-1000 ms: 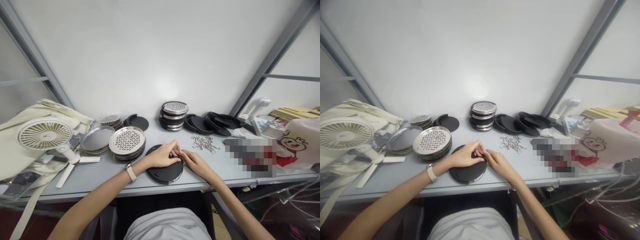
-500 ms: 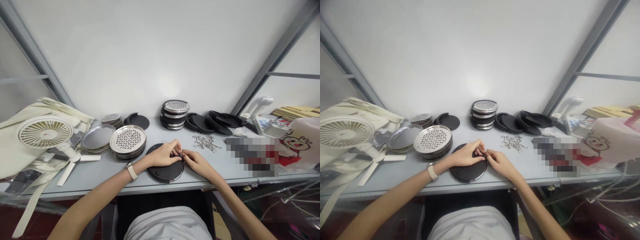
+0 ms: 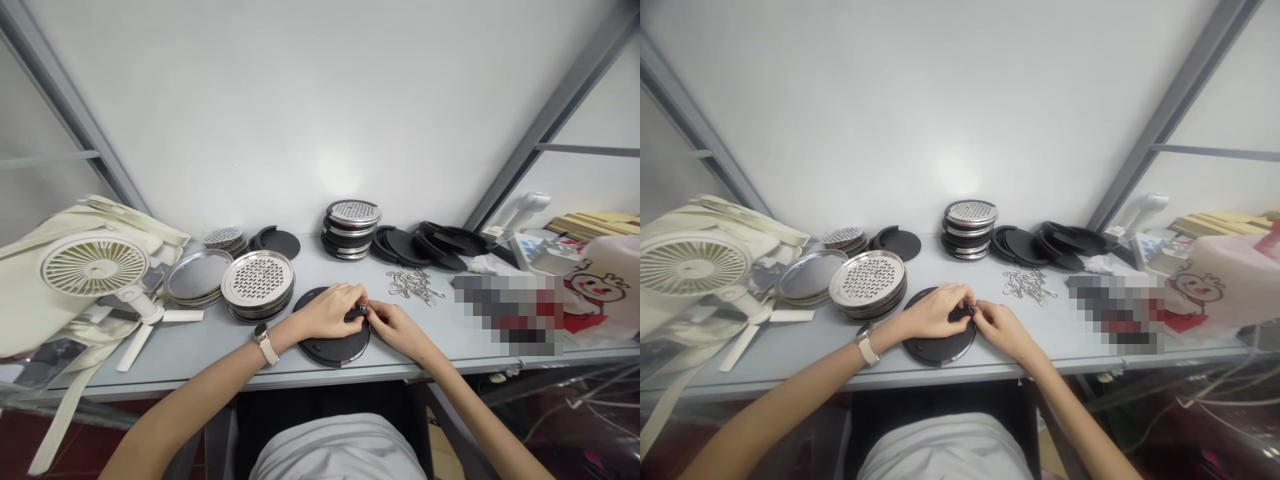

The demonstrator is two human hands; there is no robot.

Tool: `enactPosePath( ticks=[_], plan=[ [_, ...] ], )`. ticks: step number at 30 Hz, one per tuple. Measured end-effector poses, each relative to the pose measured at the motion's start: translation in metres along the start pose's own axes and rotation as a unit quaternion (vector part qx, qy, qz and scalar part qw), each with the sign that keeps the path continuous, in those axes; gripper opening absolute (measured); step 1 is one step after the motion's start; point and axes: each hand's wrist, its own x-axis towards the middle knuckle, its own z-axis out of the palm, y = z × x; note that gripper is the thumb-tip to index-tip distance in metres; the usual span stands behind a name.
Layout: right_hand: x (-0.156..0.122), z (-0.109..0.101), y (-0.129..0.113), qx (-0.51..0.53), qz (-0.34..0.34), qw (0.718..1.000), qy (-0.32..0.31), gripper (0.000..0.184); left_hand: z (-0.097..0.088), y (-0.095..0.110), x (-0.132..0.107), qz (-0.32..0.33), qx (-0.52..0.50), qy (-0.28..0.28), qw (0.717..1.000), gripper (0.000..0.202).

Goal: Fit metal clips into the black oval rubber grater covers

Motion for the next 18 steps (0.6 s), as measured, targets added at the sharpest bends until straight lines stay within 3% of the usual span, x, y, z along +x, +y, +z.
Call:
enactPosePath(
  ticks=[18],
  plan=[
    [-0.0019,0.0015,0.0006,0.020,0.013,1.000,0.005,0.035,-0.0006,-0.0022,-0.0005,-0.025,-0.105,0.002,0.994,0.027]
  ],
)
